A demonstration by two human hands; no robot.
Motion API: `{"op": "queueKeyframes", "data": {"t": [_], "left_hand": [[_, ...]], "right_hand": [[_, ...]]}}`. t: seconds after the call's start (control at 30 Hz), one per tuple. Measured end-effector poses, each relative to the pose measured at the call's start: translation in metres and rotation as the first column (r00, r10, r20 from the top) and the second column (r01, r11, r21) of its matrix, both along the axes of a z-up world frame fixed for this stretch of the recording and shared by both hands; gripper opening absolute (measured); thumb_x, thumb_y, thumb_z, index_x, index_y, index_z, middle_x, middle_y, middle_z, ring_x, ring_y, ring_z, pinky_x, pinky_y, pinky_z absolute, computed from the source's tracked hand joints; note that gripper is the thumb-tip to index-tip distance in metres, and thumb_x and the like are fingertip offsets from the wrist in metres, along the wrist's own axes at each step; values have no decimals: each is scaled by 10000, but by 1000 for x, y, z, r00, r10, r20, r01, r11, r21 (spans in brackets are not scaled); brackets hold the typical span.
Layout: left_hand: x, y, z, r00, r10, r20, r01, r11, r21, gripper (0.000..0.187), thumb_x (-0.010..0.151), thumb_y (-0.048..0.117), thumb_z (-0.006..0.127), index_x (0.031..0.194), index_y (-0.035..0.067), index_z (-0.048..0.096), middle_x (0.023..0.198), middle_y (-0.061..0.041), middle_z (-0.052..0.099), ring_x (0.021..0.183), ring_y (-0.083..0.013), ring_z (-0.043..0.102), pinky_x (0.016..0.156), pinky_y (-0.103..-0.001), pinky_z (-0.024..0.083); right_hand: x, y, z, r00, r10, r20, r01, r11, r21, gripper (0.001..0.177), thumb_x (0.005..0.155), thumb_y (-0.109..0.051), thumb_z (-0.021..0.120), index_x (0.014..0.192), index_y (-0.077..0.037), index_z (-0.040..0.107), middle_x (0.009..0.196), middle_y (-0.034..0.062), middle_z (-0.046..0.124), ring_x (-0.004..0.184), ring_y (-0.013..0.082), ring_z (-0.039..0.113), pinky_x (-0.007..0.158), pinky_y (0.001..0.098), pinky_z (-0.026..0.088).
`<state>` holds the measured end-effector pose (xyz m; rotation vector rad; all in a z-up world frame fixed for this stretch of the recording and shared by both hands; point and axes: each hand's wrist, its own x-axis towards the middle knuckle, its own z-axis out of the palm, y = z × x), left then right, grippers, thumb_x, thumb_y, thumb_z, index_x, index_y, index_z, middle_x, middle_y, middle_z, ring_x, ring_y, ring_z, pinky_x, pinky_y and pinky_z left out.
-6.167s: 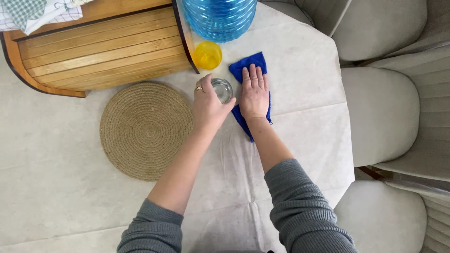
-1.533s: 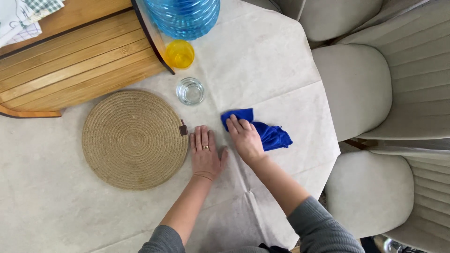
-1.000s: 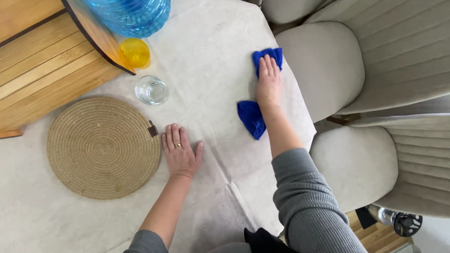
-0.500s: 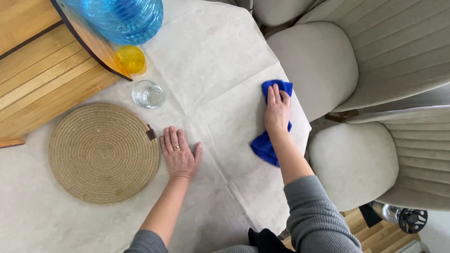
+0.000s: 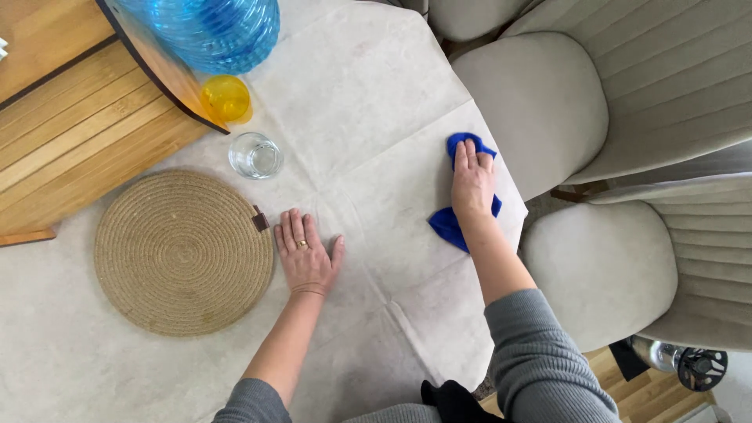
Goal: The person wipes a white tablecloth on a dining table using a blue cloth. They move a large blue water bottle and a glass to reach the surface, then continue wiping around the items and along the table edges.
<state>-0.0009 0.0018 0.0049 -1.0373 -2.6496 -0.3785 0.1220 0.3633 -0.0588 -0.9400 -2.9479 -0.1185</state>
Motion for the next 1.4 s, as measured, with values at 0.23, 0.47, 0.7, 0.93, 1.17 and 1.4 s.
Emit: {"op": "queueKeyframes", "data": {"t": [0.23,0.47,0.7,0.93,1.17,1.4], "left_hand": [[1,-3,-7,1000,3,-2,-3,1000,-6,800,888,560,560,1366,-77,494,1513,-296,406,1480,-462,330,1218,-611,253],[1,-2,-7,1000,5,23,-4,1000,-8,820,892,581,550,1371,-81,488,1527,-305,387,1483,-470,316,1221,-615,237],[1,-3,-5,997,31,67,-28,998,-57,841,872,583,574,1391,-68,462,1557,-294,345,1500,-467,283,1229,-618,223],[1,-3,-15,996,32,80,-32,999,7,848,844,559,630,1391,-68,469,1538,-294,377,1489,-460,310,1230,-617,228],[0,-5,-21,999,43,23,-43,999,8,755,808,398,652,1396,-46,490,1527,-281,427,1460,-434,376,1230,-585,270],[-1,-7,-18,1000,7,0,-7,1000,31,710,874,438,570,1376,-59,500,1530,-270,412,1471,-430,354,1223,-579,265]], "right_hand": [[-9,15,11,999,-6,45,6,1000,9,514,1020,-98,477,1532,-139,464,1563,68,515,1208,305,505,1013,439,426],[20,-3,2,999,35,-1,-35,998,50,512,1009,-129,498,1520,-168,499,1557,31,532,1154,271,516,968,403,444],[-73,36,-33,946,-61,-319,60,998,-12,398,1051,-166,496,1437,-199,586,1546,-79,513,1164,263,464,930,401,461],[-122,-106,0,767,249,-591,-410,899,-153,343,1047,-121,532,1356,-183,669,1441,1,632,1340,251,554,1176,448,354],[-77,-215,27,722,462,-514,-638,733,-237,465,945,-172,580,1406,-223,619,1504,-33,573,1404,187,520,1215,418,339],[-34,-84,30,867,397,-303,-414,910,8,520,983,-218,618,1499,-240,561,1564,41,518,1423,243,496,1204,484,267]]}}
